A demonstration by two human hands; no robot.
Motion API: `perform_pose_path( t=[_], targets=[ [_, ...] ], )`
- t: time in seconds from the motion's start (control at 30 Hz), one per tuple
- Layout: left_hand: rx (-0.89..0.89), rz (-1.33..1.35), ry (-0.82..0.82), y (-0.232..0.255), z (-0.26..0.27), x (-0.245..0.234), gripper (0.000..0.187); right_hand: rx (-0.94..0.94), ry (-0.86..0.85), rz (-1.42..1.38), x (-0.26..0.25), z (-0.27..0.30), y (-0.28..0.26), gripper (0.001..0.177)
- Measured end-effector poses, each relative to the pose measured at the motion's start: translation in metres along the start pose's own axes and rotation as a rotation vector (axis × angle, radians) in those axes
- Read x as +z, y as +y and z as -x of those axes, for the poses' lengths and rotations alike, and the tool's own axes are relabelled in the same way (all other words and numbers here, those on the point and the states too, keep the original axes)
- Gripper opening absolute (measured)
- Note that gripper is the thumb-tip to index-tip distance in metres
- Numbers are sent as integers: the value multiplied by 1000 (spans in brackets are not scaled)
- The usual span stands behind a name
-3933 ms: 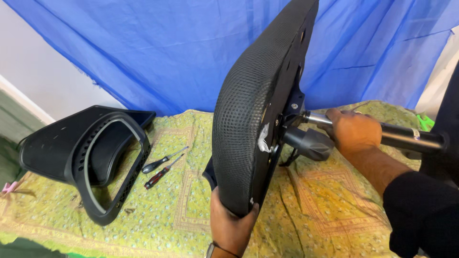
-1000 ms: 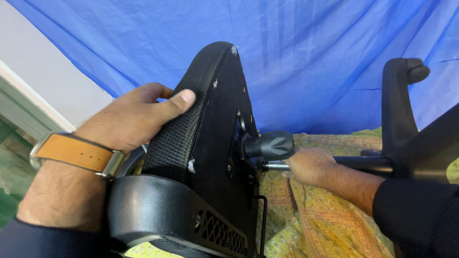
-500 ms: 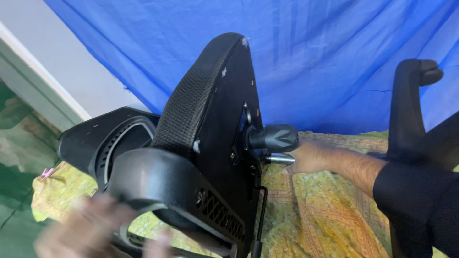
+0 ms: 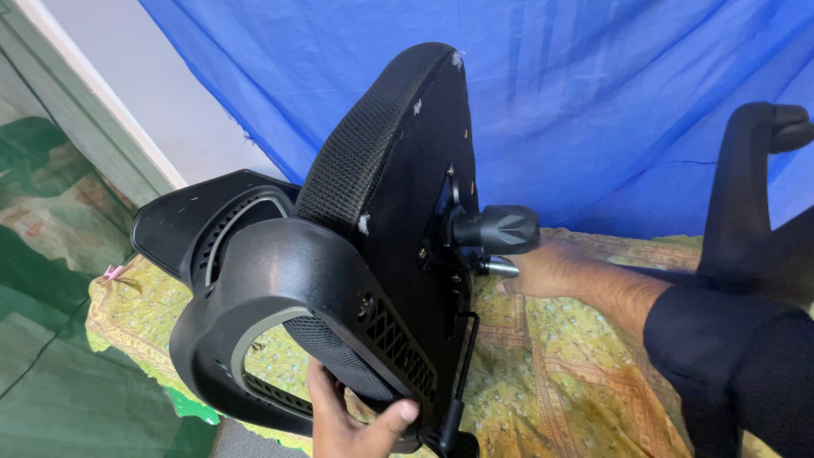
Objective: The person attaches a black plastic frame to the back of an office chair seat using a screwdriver. They align the frame with the seat, insert screws, and tighten them to secure the components together.
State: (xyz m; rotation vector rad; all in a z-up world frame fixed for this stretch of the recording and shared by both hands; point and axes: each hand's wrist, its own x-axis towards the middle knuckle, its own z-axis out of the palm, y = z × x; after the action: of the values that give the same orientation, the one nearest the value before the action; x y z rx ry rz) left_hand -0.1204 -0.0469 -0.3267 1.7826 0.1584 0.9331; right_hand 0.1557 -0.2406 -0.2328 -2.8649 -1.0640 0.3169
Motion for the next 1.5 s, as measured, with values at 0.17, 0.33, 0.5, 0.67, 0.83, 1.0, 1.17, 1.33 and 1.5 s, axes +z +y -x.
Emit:
perform_pose_path(
  t=[0.17,0.33,0.5,0.67,0.83,1.0,1.17,1.33,1.5],
  targets=[
    [-315,289,61,34,-18,13,95,45,-14,33,-3,9,-5,57],
    [-209,277,79,36,-20,18,102,47,24,37,-6,13,-7,54],
    [-233,259,118,34,-19,22,106,26,48,72,-5,14,-7,51],
    [-164,279,108,20,-18,21,105,84,11,95,-7,14,-12,37],
    [-134,265,97,2,-13,19,100,94,-7,108,-10,17,-13,38],
    [-28,239,9,-20,-11,1,99,71,-1,79,-11,14,-12,50],
    [69,297,-28,-55,-15,-49,66,119,-168,-172,-11,2,6,56],
    [-191,-227,311,-21,-35,-122,59,117,-503,-300,-17,-14,43,49],
    [148,-339,342,87,-63,-125,35,203,-600,-317,-9,-21,52,40]
  ],
)
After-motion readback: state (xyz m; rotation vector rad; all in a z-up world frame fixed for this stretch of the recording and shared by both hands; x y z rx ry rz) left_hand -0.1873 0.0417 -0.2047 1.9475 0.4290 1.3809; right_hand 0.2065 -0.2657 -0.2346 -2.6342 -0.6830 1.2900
